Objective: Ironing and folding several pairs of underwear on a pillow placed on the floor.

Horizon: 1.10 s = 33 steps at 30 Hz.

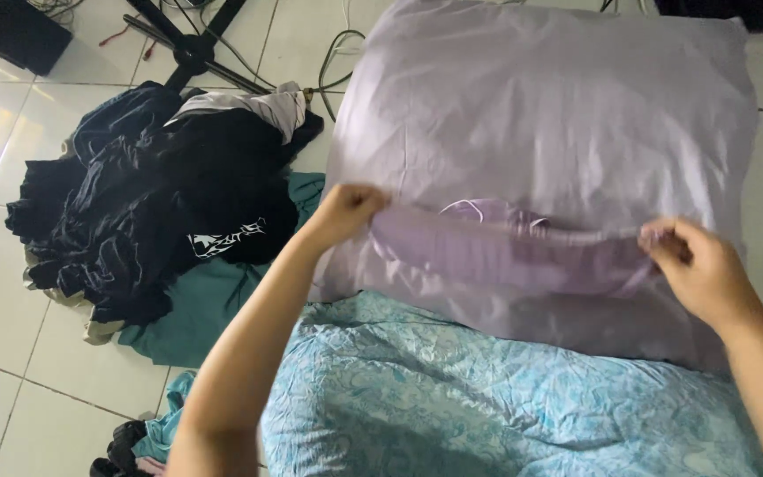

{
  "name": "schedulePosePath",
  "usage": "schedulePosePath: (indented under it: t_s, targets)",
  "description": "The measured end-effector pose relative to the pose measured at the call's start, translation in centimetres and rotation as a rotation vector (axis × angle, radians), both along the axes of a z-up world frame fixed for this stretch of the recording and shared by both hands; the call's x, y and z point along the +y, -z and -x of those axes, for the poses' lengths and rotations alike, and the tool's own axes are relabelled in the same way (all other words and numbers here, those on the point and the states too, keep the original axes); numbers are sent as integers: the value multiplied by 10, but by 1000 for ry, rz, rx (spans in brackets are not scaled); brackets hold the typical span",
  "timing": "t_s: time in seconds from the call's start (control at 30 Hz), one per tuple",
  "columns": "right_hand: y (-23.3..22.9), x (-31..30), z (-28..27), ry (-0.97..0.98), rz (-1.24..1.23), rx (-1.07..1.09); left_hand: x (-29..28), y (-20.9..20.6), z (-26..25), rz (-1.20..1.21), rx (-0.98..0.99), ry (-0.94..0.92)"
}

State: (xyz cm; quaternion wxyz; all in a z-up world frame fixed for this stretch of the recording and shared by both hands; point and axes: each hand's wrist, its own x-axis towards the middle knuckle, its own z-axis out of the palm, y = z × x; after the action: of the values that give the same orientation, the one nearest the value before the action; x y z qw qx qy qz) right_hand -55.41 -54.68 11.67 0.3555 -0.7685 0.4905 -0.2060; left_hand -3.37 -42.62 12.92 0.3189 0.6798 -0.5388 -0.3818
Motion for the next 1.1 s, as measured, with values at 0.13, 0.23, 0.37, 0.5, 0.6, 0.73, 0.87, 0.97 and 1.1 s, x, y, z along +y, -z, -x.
schedulePosePath:
  t_s: [0.13, 0.23, 0.37, 0.5, 0.6, 0.73, 0.87, 0.97, 1.1]
  targets:
    - [-2, -14, -61, 141, 42, 182, -33, 2, 27, 176, -193, -222]
    - [2, -18, -109, -98, 451, 378, -23, 13, 56, 293, -483, -313]
    - [-31, -7, -174, -267, 112, 276, 10, -2, 107, 97, -46, -275]
    - [-29, -14, -190, -447, -335, 299, 33, 48, 129, 349, -137, -168]
    - [-30, 7, -174, -654, -386, 100, 46, 48, 143, 511, 75, -126]
    - [-97, 62, -147, -636, -596, 196, 76, 18, 168, 128, 634, 42]
    - [-142, 109, -110, -623, -648, 195, 111, 10, 198, -52, 867, 254]
    - [-150, 133, -63, -574, -570, 31, 126, 3, 217, -48, 792, 242]
    - [-217, 166, -41, -40, -562, 450, 129, -18, 237, -141, 864, 126]
